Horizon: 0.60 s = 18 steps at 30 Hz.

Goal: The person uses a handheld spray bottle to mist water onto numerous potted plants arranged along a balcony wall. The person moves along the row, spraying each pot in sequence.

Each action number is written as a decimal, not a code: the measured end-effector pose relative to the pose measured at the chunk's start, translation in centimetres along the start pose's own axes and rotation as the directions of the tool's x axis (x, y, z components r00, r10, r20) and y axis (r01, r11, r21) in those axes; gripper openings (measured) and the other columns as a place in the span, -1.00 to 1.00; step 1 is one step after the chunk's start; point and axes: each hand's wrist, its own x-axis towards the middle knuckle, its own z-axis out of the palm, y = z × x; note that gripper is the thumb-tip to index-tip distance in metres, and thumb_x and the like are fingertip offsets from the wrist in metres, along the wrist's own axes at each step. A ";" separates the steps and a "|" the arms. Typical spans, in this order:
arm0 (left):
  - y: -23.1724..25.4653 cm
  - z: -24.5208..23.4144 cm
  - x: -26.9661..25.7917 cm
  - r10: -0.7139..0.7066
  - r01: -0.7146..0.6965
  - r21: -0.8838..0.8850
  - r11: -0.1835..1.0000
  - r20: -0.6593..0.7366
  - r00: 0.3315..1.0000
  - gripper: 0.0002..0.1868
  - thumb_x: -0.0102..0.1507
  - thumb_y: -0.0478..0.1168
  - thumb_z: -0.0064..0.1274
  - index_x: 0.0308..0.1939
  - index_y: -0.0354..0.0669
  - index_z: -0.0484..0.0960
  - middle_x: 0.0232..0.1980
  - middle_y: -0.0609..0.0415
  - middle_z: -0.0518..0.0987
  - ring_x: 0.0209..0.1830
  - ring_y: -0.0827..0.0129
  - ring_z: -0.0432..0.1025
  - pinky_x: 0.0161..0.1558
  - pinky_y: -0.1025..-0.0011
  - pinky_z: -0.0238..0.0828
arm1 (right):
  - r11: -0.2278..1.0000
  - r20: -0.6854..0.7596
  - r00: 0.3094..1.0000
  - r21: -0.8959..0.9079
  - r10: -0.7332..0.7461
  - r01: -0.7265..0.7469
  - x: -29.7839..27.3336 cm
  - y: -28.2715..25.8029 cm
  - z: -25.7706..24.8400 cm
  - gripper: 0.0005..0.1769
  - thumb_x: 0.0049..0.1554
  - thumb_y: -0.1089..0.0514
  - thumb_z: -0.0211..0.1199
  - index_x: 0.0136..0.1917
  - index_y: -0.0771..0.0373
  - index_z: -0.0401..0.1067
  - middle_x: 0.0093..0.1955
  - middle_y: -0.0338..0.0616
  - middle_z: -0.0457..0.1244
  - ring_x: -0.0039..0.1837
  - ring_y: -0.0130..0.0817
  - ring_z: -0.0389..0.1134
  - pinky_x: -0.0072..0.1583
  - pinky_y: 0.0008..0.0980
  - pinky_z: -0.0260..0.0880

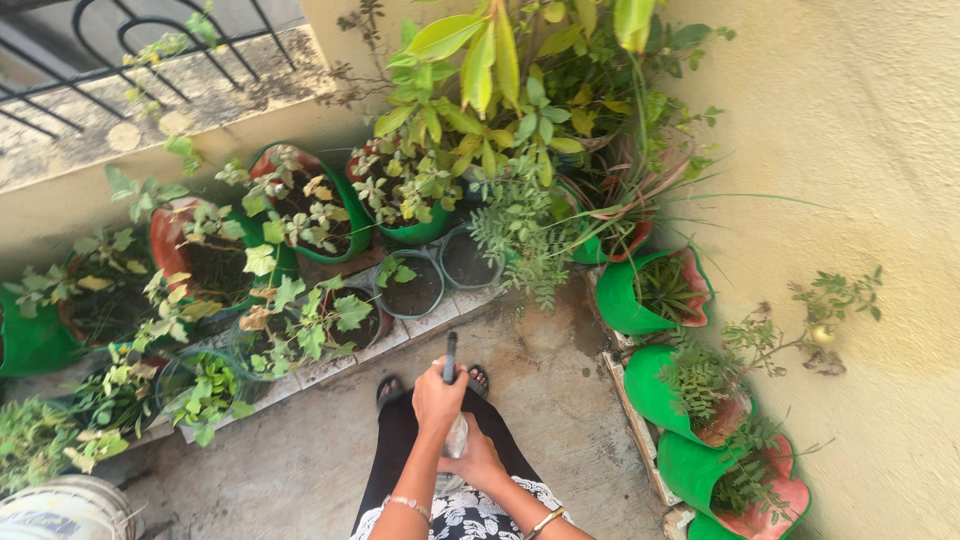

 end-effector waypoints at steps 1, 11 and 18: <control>-1.3 -0.2 0.1 0.014 -0.016 -0.088 0.996 -0.019 1.000 -0.72 0.19 0.00 0.20 -0.19 -0.11 0.70 -0.30 -0.12 0.67 -0.23 0.09 0.54 -0.10 0.22 0.44 | 1.000 0.020 0.999 -0.004 -0.030 0.030 0.0 0.1 0.4 -0.02 -0.24 -0.02 0.62 0.36 0.06 0.19 0.16 -0.04 0.41 0.27 -0.14 0.45 0.27 -0.23 0.41; -12.5 -3.6 0.6 -0.033 0.017 -0.330 0.944 -0.043 0.999 -0.68 0.17 -0.04 0.27 -0.26 -0.22 0.60 -0.38 -0.02 0.59 -0.37 0.33 0.43 -0.19 0.30 0.39 | 0.993 0.138 0.989 -0.100 -0.045 0.059 -1.3 -0.5 7.8 0.00 -0.28 -0.03 0.63 0.34 0.10 0.21 0.14 -0.04 0.40 0.23 -0.13 0.46 0.27 -0.26 0.41; -23.0 -8.7 0.3 0.343 -0.101 -0.619 0.779 0.286 0.895 -0.02 0.13 0.00 0.37 0.49 -0.04 0.11 0.48 0.15 0.22 0.45 0.46 0.05 0.33 0.32 0.03 | 0.989 0.096 0.986 0.077 -0.136 0.129 -3.2 -0.9 13.4 -0.06 -0.29 -0.02 0.62 0.30 0.13 0.27 0.16 -0.15 0.42 0.27 -0.27 0.47 0.30 -0.28 0.40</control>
